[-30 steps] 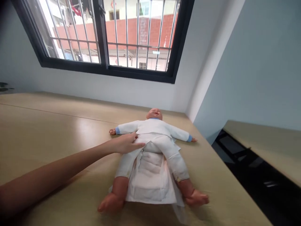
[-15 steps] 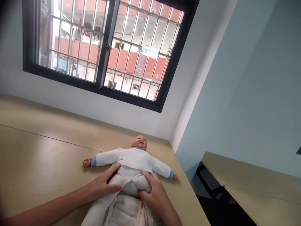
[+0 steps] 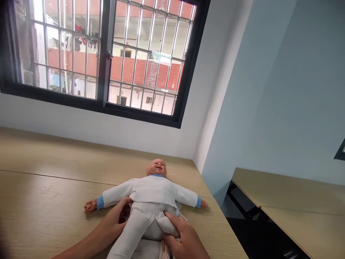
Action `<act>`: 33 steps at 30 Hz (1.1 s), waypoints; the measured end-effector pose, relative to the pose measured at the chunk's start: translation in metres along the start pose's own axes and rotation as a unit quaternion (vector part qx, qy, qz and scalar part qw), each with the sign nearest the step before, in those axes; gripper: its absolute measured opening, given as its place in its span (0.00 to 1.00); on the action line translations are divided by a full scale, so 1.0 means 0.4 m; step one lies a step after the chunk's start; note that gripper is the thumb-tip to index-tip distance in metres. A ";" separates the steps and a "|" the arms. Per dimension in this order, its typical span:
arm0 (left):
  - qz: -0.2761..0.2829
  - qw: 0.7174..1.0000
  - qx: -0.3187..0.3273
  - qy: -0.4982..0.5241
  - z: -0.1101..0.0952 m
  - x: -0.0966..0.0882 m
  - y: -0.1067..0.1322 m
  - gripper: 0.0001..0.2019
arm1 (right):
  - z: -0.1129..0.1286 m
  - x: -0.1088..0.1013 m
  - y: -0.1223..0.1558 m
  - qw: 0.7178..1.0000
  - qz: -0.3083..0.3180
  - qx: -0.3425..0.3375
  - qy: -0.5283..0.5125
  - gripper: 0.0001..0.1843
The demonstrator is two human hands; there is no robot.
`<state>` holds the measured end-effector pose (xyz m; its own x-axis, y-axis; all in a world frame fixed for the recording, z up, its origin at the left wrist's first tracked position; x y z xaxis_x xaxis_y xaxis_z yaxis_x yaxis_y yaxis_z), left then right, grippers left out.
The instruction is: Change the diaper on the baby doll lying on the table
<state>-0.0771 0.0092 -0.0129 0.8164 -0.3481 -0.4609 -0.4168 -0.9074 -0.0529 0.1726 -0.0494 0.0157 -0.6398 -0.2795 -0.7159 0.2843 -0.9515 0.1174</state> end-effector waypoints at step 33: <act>0.274 0.845 0.141 -0.436 -0.204 0.052 0.137 0.08 | -0.001 -0.021 0.024 0.989 -0.073 -0.079 -0.097 0.26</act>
<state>-0.0505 -0.0671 0.0471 -0.0844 -0.2812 -0.9559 -0.8164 -0.5305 0.2281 0.1811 -0.0561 0.0227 -0.8033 -0.1738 -0.5697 0.2766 -0.9559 -0.0983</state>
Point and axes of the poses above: each hand's wrist, its own y-axis away from the middle knuckle, its own x-axis out of the palm, z = x × y, the point moved 4 cm from there along -y, towards the middle knuckle, and after that the axes turned 9 degrees about z, right-handed, at the moved point
